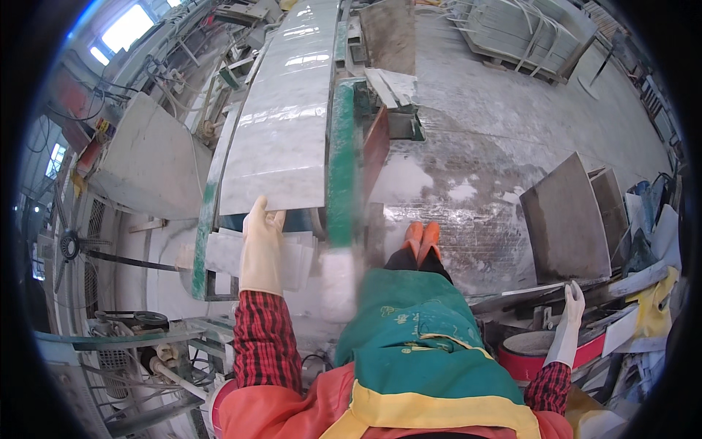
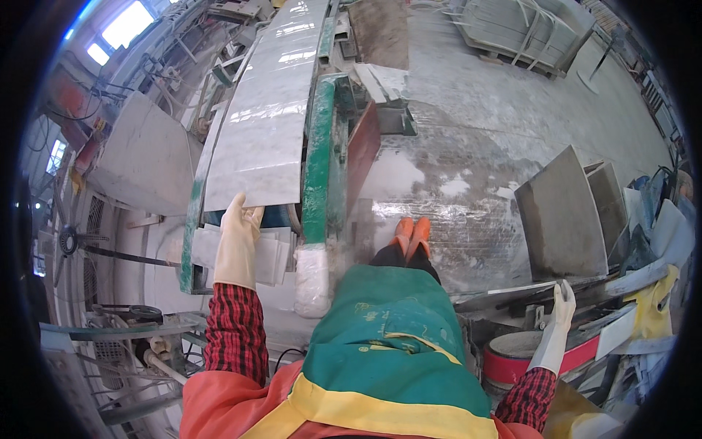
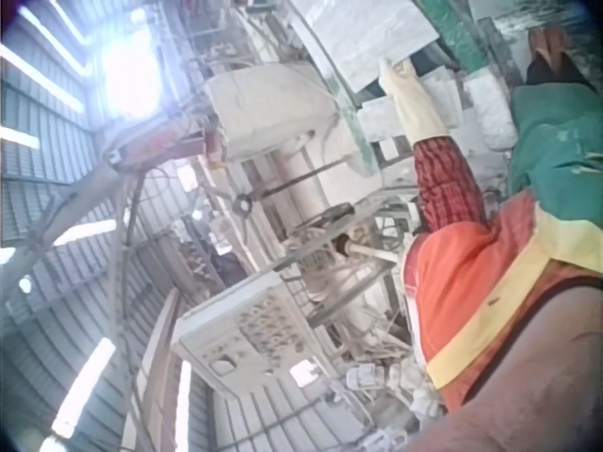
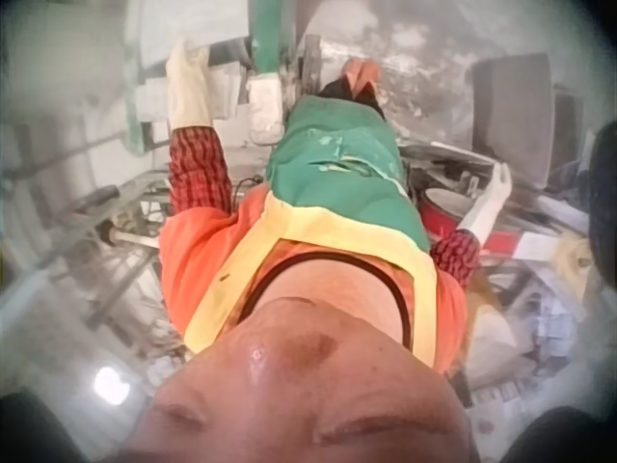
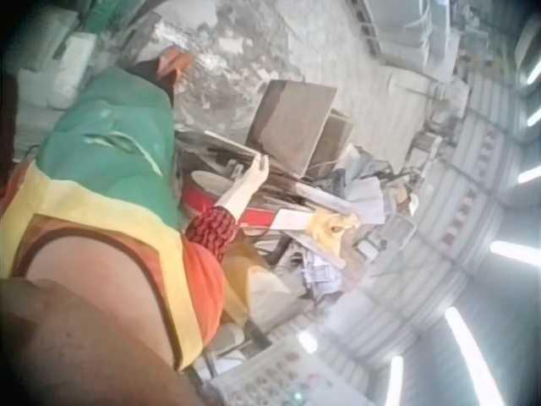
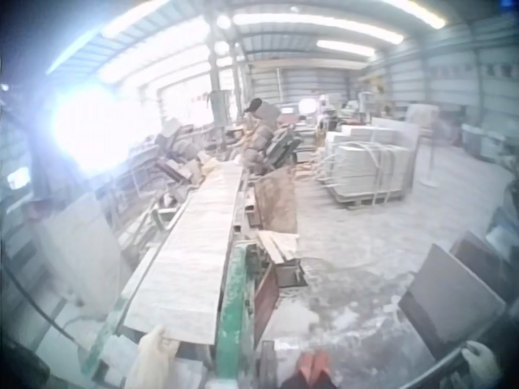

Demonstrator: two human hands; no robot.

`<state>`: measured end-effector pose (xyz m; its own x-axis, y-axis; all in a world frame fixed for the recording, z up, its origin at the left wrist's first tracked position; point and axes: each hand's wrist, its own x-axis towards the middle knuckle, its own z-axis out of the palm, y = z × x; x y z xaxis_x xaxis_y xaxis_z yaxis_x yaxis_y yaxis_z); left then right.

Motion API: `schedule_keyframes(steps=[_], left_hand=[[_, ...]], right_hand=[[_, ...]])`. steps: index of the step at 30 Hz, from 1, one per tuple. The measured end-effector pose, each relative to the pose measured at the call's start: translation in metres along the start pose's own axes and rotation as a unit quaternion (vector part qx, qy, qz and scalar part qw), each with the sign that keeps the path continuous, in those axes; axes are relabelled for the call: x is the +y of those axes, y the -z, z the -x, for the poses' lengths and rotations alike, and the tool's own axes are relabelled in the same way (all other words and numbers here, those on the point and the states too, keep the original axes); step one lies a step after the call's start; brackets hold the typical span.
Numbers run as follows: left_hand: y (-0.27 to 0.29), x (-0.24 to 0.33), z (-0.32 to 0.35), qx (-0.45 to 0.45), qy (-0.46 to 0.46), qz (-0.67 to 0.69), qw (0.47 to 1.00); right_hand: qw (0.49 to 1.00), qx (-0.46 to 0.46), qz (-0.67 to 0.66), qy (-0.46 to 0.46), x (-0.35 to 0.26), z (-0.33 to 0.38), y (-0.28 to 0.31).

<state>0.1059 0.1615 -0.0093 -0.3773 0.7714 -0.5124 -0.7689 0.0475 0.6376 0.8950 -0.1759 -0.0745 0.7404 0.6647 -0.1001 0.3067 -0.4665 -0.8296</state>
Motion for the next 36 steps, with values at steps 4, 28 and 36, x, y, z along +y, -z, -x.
schedule_keyframes(steps=[4, 28, 36], left_hand=[[0.002, -0.011, 0.008, 0.087, -0.228, -0.405, 0.881], [-0.065, -0.003, 0.003, -0.072, -0.273, -0.926, 0.251], [-0.070, 0.003, 0.006, -0.067, -0.252, -0.930, 0.260]], right_hand=[[1.000, 0.003, -0.014, 0.005, 0.012, 0.000, 0.001], [0.907, 0.244, 0.336, -0.072, 0.044, 0.090, 0.182], [0.844, 0.281, 0.432, -0.147, 0.029, 0.090, 0.152]])
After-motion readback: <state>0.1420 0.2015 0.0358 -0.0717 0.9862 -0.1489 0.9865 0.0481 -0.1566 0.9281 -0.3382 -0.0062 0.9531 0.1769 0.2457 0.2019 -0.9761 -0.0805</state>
